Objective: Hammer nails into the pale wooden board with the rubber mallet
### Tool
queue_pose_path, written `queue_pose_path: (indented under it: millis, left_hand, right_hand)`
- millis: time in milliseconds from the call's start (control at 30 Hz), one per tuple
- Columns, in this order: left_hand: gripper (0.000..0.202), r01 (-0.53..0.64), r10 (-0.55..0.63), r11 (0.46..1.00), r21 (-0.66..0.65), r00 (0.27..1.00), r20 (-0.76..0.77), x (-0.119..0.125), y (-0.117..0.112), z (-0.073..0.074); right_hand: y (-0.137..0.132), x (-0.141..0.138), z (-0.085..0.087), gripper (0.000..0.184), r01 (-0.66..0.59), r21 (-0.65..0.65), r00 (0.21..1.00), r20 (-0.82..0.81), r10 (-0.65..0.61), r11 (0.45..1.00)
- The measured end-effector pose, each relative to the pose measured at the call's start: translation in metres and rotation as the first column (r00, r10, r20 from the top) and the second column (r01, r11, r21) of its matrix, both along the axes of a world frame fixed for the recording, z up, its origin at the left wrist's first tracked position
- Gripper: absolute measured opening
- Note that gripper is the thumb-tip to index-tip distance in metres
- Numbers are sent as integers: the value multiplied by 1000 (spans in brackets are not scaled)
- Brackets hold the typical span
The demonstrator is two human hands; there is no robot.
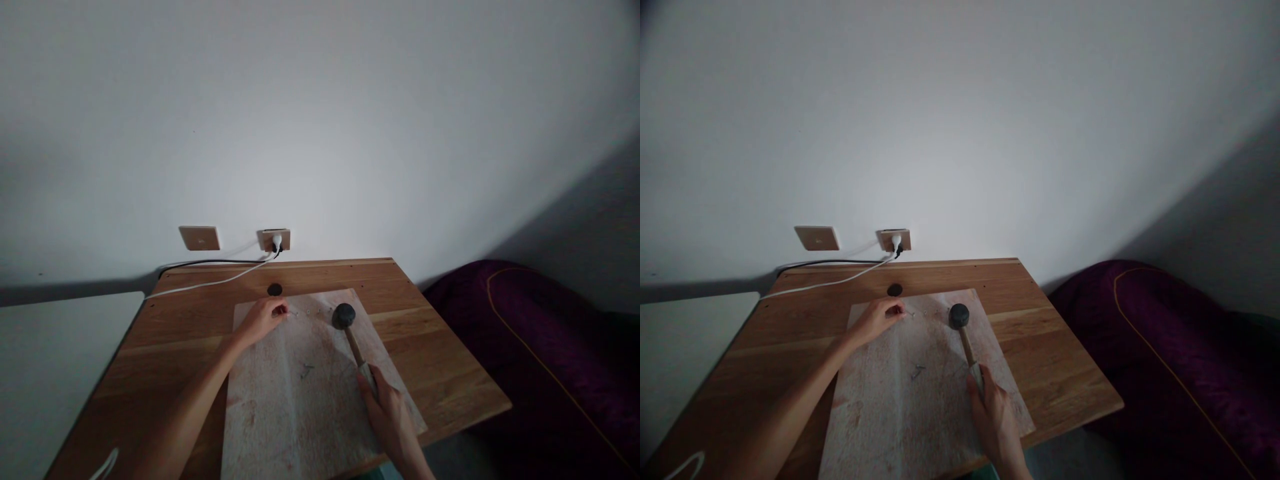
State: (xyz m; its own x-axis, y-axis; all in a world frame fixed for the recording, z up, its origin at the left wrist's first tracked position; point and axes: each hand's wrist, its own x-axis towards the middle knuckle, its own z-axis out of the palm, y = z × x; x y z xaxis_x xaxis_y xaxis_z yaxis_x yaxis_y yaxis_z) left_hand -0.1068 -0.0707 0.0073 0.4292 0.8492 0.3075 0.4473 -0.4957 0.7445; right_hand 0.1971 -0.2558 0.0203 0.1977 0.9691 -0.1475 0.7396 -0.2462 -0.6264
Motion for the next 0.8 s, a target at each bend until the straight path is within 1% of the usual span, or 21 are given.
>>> queue_pose_path:
  millis: [133, 233, 300, 400, 533, 700, 800]
  left_hand:
    - [9, 42, -42, 999, 7, 998, -50, -3, 0, 2]
    - [8, 33, -32, 999, 16, 997, -74, -2, -1, 1]
    - [10, 20, -20, 1000, -3, 998, -54, -1, -1, -1]
    - [19, 23, -23, 999, -48, 1000, -9, 0, -1, -3]
    - [22, 34, -33, 996, -84, 999, 8, -1, 0, -3]
    - [24, 60, -54, 993, -104, 996, 65, -3, 1, -9]
    - [28, 55, -48, 994, -94, 996, 77, -2, 1, -12]
  right_hand:
    - [1, -1, 2, 56, 5, 16, 1000, 5, -5, 1000]
    - [1, -2, 3, 57, -4, 16, 1000, -3, 4, 1000]
    - [1, -3, 3, 59, -2, 6, 1000, -15, 2, 1000]
    - [1, -5, 3, 58, 21, -3, 999, -26, -21, 1000]
    - [1, -4, 1, 57, 39, 33, 999, -26, -38, 999]
    - [-1, 1, -5, 60, 5, 5, 1000, 1, -5, 1000]
    - [2, 1, -5, 59, 33, 4, 999, 25, -34, 999]
